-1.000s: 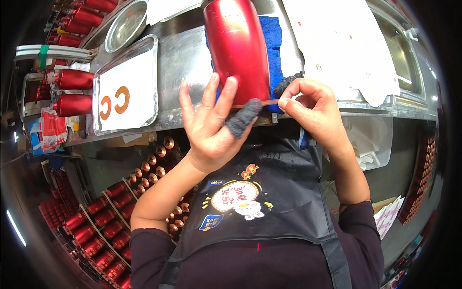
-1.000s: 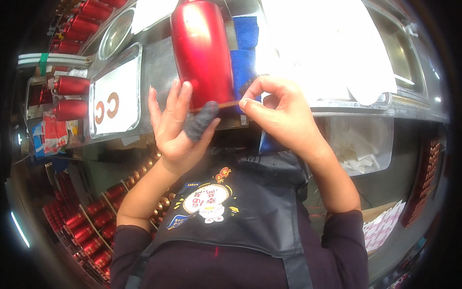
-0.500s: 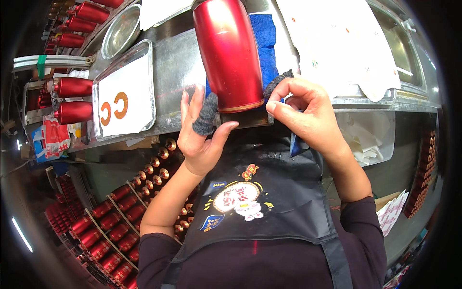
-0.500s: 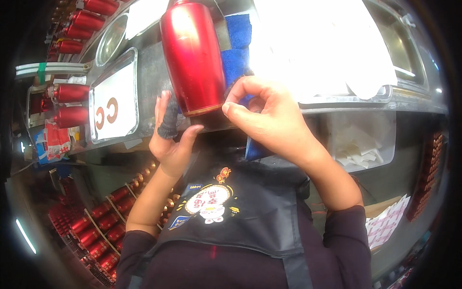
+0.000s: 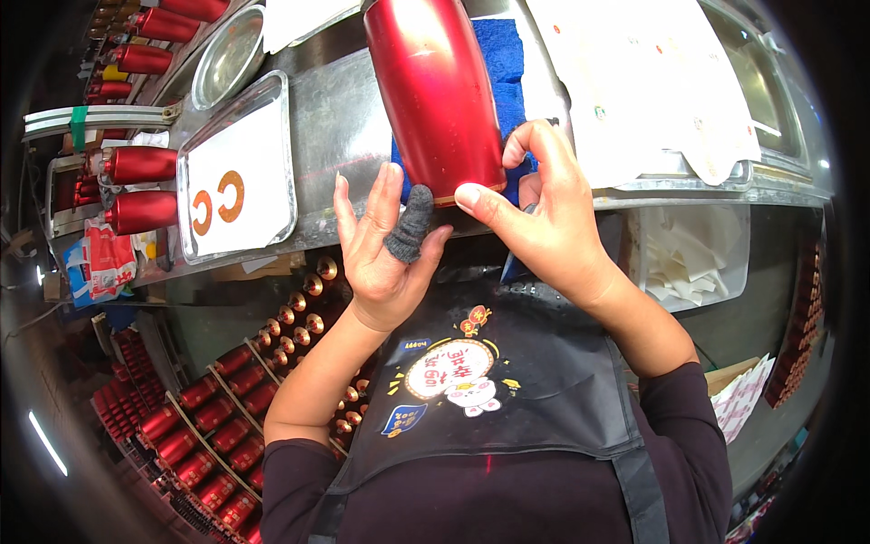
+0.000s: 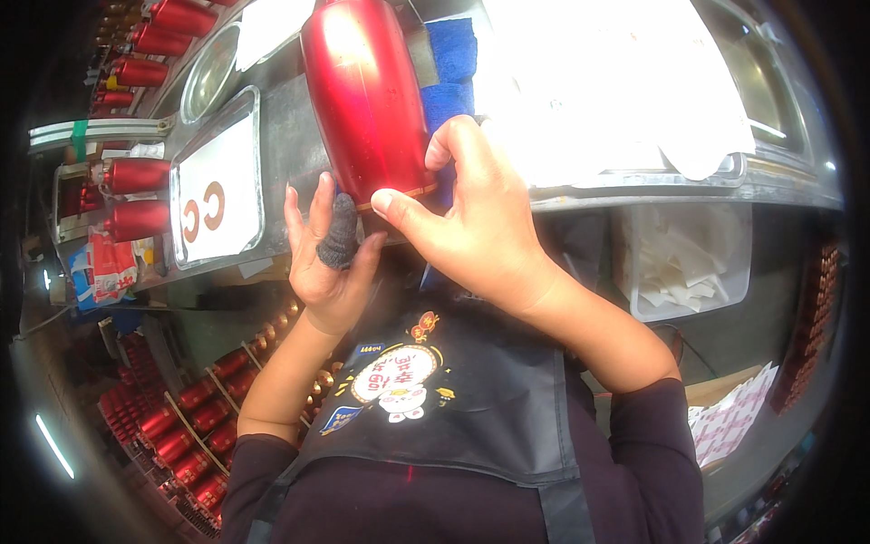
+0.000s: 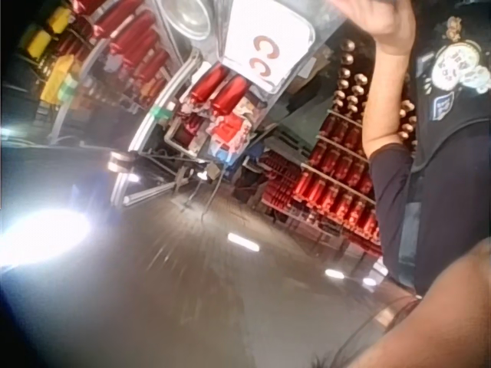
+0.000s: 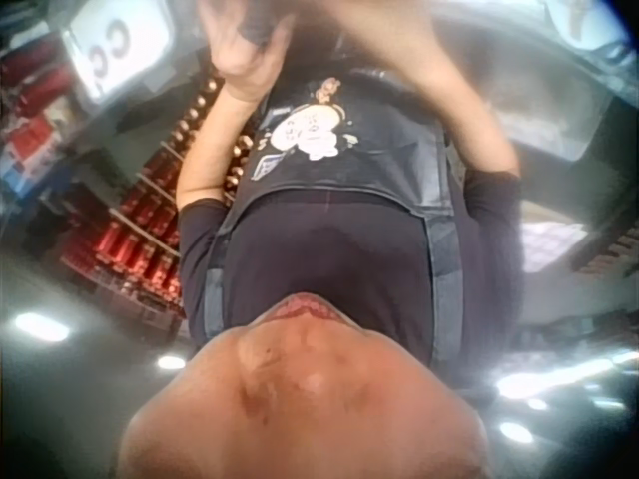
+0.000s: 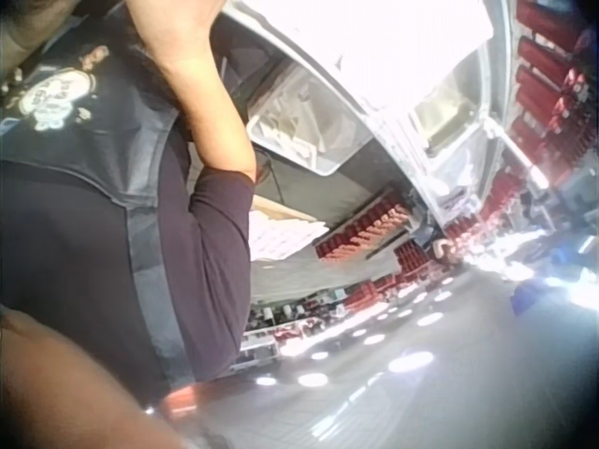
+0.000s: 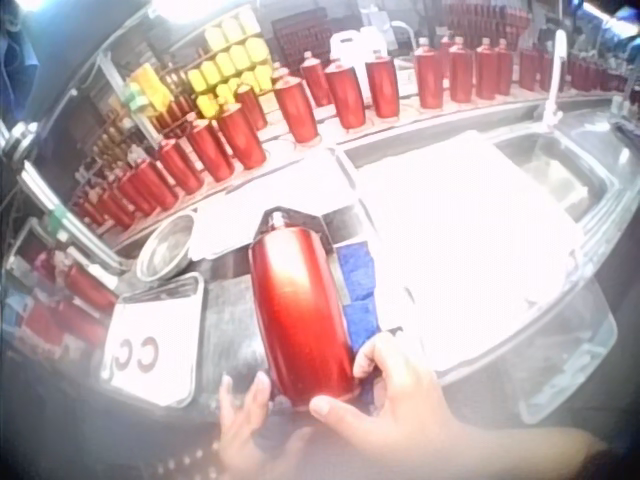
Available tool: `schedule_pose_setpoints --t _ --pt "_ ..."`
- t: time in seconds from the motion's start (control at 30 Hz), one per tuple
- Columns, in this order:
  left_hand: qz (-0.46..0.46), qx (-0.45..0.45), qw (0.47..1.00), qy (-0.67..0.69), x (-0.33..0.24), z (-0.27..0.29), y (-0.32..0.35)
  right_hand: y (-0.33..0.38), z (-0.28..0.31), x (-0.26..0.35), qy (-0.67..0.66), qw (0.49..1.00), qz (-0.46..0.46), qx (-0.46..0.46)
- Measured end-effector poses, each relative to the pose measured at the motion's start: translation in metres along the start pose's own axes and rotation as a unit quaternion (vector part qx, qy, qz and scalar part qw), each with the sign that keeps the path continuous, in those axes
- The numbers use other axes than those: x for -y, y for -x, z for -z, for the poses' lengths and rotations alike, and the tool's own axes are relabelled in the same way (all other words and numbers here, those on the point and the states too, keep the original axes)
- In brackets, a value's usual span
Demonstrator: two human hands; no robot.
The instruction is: The person assembles red cylindrical bottles by placing a gold ring on the neck, screwing on the red body, and applying a label. The person then wipes the bottle with a cloth and places it on a tray.
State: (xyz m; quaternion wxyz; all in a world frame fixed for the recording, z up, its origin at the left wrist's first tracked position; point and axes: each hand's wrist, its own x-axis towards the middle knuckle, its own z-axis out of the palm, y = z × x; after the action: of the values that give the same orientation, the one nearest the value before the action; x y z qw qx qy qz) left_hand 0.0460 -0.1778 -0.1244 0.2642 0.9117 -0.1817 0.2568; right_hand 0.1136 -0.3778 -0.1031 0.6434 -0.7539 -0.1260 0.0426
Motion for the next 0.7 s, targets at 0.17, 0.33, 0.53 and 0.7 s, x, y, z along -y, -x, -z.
schedule_pose_setpoints --t 0.17,0.33,0.53,0.7 --pt "-0.022 -0.01 0.999 -0.027 -0.009 0.0 -0.016 0.002 0.008 0.004 -0.024 0.998 -0.063 0.016" --pt "-0.022 -0.023 0.999 -0.039 -0.012 -0.008 -0.032 0.002 0.017 0.002 -0.145 0.981 -0.117 0.059" --pt "0.17 -0.003 0.97 0.172 -0.007 -0.015 -0.027 0.016 0.013 0.01 -0.132 0.987 -0.078 0.037" --pt "0.269 0.015 0.833 0.482 -0.003 -0.001 -0.02 0.017 -0.002 0.014 0.029 0.999 -0.006 -0.033"
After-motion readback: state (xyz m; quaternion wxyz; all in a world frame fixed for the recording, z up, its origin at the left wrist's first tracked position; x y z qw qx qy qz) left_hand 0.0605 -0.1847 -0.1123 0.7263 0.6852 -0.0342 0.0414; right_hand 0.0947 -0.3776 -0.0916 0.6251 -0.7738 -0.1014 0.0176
